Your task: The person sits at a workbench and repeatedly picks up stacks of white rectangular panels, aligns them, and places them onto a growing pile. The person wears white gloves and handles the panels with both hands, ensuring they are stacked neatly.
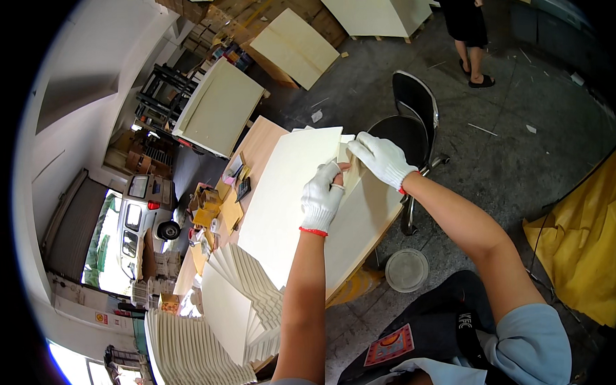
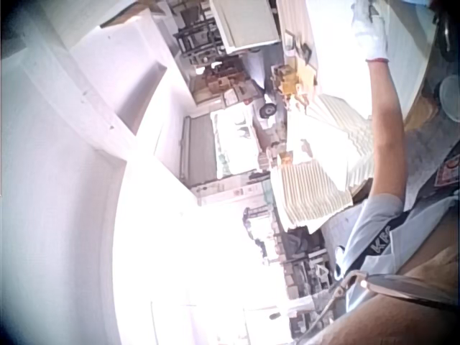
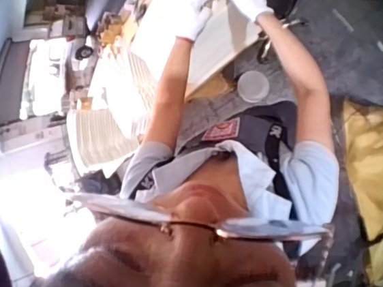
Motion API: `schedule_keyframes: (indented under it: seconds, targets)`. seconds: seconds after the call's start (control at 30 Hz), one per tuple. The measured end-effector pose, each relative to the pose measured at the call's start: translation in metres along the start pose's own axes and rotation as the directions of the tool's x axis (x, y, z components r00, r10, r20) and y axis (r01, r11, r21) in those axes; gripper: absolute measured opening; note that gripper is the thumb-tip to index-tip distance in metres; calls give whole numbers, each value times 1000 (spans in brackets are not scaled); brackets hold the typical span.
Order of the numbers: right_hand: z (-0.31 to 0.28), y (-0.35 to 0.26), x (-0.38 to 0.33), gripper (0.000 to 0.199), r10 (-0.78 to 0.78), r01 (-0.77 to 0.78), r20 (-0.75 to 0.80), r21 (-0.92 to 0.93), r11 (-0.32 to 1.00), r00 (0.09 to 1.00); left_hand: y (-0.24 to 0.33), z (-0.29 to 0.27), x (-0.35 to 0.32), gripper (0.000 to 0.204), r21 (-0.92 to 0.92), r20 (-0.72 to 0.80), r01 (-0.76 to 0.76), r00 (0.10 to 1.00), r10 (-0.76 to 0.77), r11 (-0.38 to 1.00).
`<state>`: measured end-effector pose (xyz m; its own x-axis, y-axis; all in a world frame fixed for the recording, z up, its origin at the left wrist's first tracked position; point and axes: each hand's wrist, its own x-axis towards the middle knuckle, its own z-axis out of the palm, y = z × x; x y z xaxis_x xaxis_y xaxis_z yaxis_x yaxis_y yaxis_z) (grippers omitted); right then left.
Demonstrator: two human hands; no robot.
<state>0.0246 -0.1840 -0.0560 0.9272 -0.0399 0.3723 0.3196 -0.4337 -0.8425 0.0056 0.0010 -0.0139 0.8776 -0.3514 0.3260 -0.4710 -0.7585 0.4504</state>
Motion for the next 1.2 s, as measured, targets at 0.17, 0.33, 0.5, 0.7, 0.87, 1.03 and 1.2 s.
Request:
schedule_keyframes:
  seconds: [0.17,0.33,0.5,0.7,0.87,1.03,1.2]
  targets:
    - [-2,-3,0,46,12,-12,4,20,1000,1000,14,-6,-3,25,67,12,16,1000,-17,998]
    - [-5,-6,-4,46,42,-43,18,62,997,999,17,-5,-3,29,-8,-43,56,997,-57,998]
    - [0,0,-2,45,38,-38,-6,49,998,999,4,-2,-3,29,9,-45,-55,997,55,998]
    - [0,0,-4,38,51,-51,-3,65,997,999,7,-1,-3,33,107,-18,-114,993,116,988]
    - [-15,1,-5,46,-80,88,-81,99,991,994,15,-1,-6,42,165,-34,-107,993,114,980]
    - [-40,3,-7,42,57,27,235,-343,939,970,15,-1,-11,38,249,-144,-174,966,214,953]
    - [-28,20,-2,40,-273,321,170,-488,812,947,9,3,-7,36,343,-64,-164,978,197,925]
